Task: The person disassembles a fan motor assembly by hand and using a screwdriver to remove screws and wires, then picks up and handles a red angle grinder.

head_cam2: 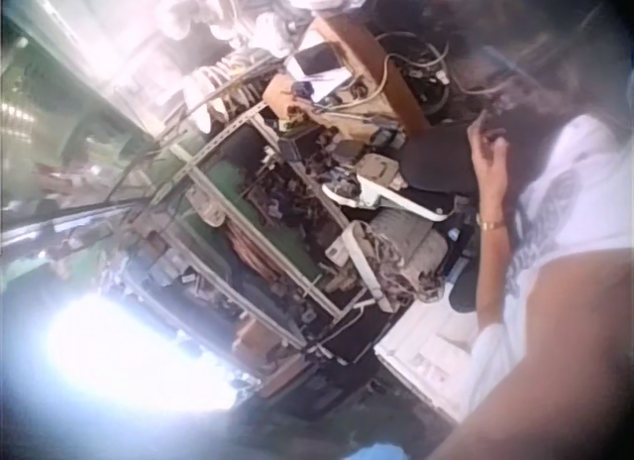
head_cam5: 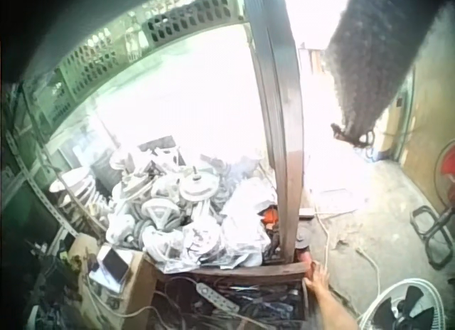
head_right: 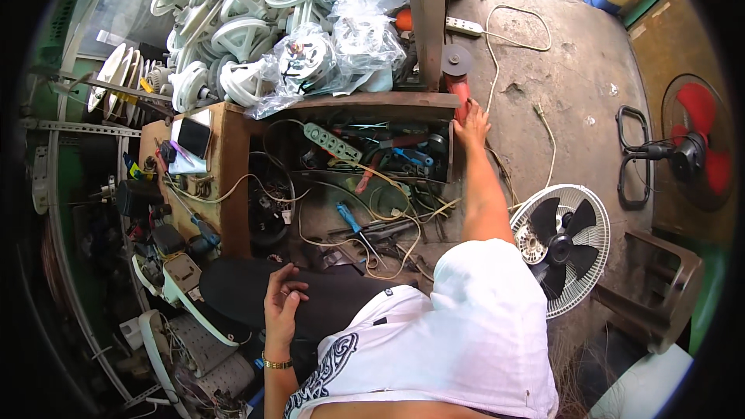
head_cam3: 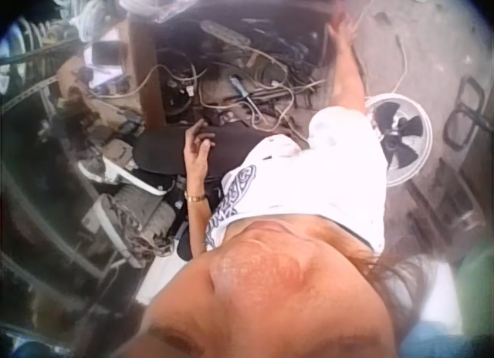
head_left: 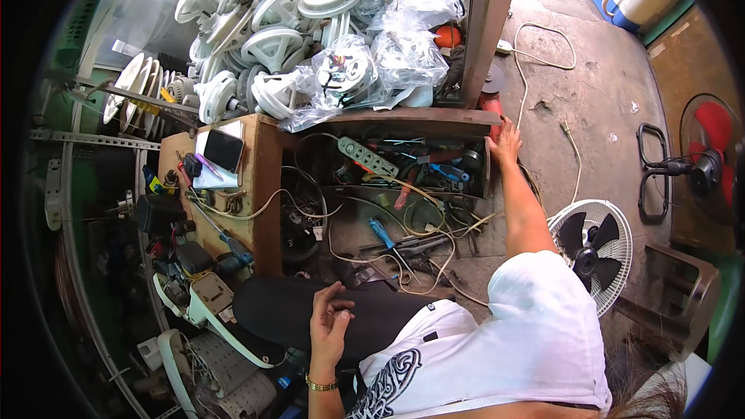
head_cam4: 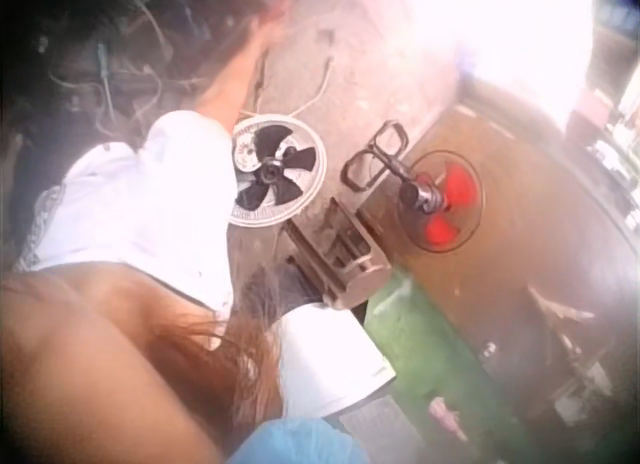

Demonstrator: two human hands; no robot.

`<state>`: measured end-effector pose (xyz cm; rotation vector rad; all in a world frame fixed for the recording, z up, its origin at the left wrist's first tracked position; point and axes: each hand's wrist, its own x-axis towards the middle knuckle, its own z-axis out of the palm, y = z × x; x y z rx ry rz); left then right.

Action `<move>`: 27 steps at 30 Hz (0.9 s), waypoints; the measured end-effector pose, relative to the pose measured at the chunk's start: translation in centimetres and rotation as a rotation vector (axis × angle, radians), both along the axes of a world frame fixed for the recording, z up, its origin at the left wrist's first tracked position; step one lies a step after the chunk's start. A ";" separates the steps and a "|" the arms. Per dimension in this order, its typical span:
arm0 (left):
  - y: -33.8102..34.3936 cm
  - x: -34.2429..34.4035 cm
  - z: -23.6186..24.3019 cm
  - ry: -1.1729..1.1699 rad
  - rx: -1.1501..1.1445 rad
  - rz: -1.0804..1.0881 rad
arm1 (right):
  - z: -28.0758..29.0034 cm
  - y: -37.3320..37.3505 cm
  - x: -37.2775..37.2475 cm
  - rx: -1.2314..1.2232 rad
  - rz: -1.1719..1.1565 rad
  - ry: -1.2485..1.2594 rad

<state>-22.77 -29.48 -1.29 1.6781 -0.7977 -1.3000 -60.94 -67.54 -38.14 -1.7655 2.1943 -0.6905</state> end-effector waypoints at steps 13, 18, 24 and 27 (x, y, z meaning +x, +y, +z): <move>-0.5 0.1 0.1 -0.016 -0.010 -0.030 | 0.4 -0.7 1.5 0.012 -0.159 -0.023; -0.1 0.2 0.0 -0.016 -0.022 -0.022 | 0.1 -0.9 1.5 0.057 -0.135 0.034; 0.7 0.5 0.3 -0.012 -0.034 -0.032 | -0.3 -1.3 1.2 0.112 -0.169 -0.090; 0.7 0.5 0.4 -0.025 -0.060 -0.029 | -0.3 -1.1 0.9 0.100 -0.162 -0.088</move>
